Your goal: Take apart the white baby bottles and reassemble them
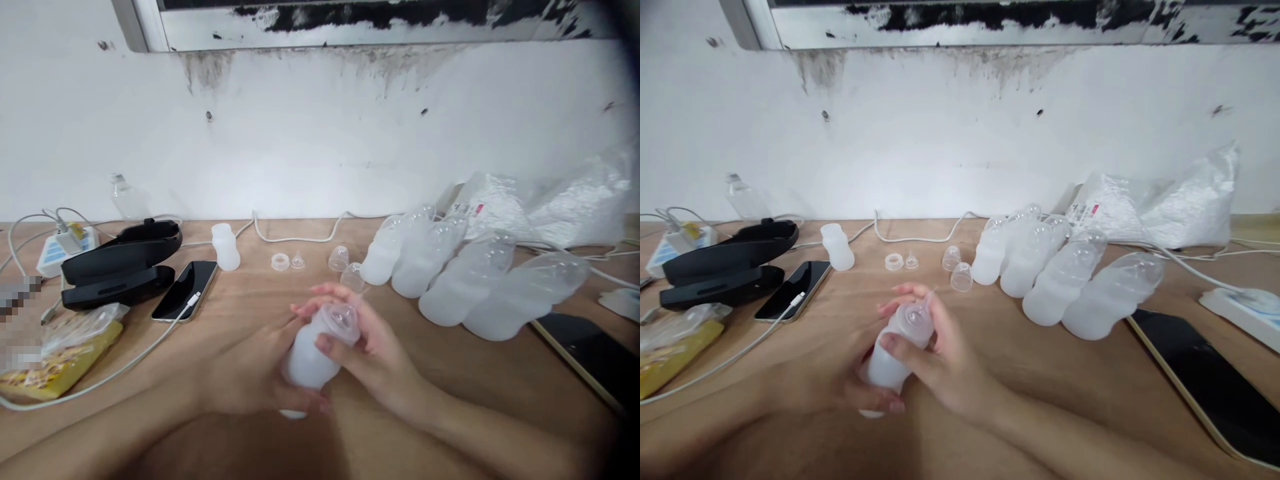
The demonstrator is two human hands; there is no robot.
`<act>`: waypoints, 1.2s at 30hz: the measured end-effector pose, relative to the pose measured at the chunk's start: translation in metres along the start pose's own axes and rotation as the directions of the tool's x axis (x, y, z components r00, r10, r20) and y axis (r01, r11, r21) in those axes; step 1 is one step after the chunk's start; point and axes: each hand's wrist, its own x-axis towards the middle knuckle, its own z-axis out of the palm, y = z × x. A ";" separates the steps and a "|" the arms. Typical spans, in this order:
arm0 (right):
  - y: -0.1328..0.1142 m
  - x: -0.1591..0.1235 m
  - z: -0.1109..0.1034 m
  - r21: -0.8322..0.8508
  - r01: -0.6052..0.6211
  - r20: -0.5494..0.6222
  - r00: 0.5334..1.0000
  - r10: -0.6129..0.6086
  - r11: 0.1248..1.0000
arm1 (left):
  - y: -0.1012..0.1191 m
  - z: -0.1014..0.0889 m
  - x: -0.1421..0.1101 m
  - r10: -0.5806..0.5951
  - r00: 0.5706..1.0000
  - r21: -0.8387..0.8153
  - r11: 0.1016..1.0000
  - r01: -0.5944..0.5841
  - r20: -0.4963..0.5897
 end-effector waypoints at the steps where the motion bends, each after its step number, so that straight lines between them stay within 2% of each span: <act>1: -0.001 0.005 -0.004 0.030 0.077 -0.045 0.996 -0.075 0.997 | 0.001 -0.003 0.000 -0.007 0.998 -0.071 0.997 0.012 0.069; 3: -0.002 0.017 -0.015 0.044 0.227 -0.165 0.962 -0.217 0.973 | -0.004 -0.008 0.002 -0.075 0.990 -0.143 0.985 0.092 0.121; 4: 0.000 0.021 -0.020 0.016 0.272 -0.224 0.939 -0.262 0.962 | -0.010 -0.011 0.004 -0.135 0.989 -0.122 0.982 0.142 0.063; 5: 0.002 0.025 -0.024 -0.040 0.278 -0.261 0.924 -0.278 0.960 | -0.018 -0.013 0.006 -0.191 0.981 -0.076 0.979 0.187 -0.042; 6: 0.006 0.027 -0.028 -0.118 0.247 -0.266 0.925 -0.271 0.962 | -0.029 -0.015 0.009 -0.225 0.946 0.030 0.971 0.238 -0.233; 7: 0.010 0.027 -0.030 -0.216 0.192 -0.237 0.941 -0.242 0.957 | -0.041 -0.017 0.011 -0.195 0.887 0.121 0.956 0.268 -0.418; 8: 0.016 0.027 -0.031 -0.328 0.132 -0.188 0.961 -0.202 0.935 | -0.053 -0.018 0.013 -0.141 0.834 0.191 0.940 0.282 -0.534; 9: 0.022 0.025 -0.031 -0.439 0.089 -0.123 0.980 -0.158 0.894 | -0.065 -0.019 0.015 -0.128 0.799 0.204 0.932 0.300 -0.587; 11: 0.033 0.021 -0.029 -0.613 0.095 0.027 0.995 -0.099 0.785 | -0.081 -0.019 0.017 -0.082 0.744 0.238 0.919 0.314 -0.663; 13: 0.041 0.018 -0.027 -0.713 0.151 0.121 0.988 -0.091 0.685 | -0.086 -0.017 0.017 -0.021 0.697 0.275 0.910 0.311 -0.717; 16: 0.047 0.016 -0.027 -0.778 0.152 0.153 0.987 -0.050 0.609 | -0.076 -0.010 0.013 0.140 0.589 0.373 0.880 0.296 -0.796; 18: 0.048 0.016 -0.027 -0.799 0.124 0.148 0.989 -0.007 0.589 | -0.065 -0.006 0.010 0.313 0.554 0.523 0.808 0.271 -0.771; 21: 0.047 0.017 -0.027 -0.813 0.110 0.147 0.989 0.018 0.572 | -0.054 -0.006 0.007 0.493 0.591 0.725 0.642 0.249 -0.639; 24: 0.047 0.018 -0.027 -0.817 0.113 0.144 0.989 0.010 0.565 | -0.048 -0.016 0.007 0.544 0.592 0.789 0.537 0.298 -0.594; 25: 0.047 0.018 -0.027 -0.819 0.115 0.144 0.990 0.007 0.562 | -0.047 -0.021 0.007 0.537 0.620 0.807 0.502 0.311 -0.573; 26: 0.047 0.018 -0.027 -0.820 0.117 0.144 0.990 0.005 0.560 | -0.047 -0.027 0.008 0.514 0.666 0.828 0.466 0.312 -0.540; 28: 0.047 0.018 -0.027 -0.825 0.115 0.142 0.990 0.006 0.553 | -0.048 -0.038 0.010 0.434 0.779 0.871 0.401 0.282 -0.452; 30: 0.048 0.018 -0.027 -0.829 0.112 0.140 0.990 0.009 0.548 | -0.054 -0.048 0.014 0.365 0.844 0.895 0.363 0.260 -0.393; 32: 0.048 0.018 -0.027 -0.831 0.112 0.140 0.990 0.011 0.545 | -0.061 -0.056 0.018 0.338 0.863 0.902 0.345 0.258 -0.376; 36: 0.049 0.017 -0.027 -0.834 0.113 0.145 0.989 0.017 0.540 | -0.074 -0.069 0.031 0.321 0.870 0.909 0.311 0.277 -0.375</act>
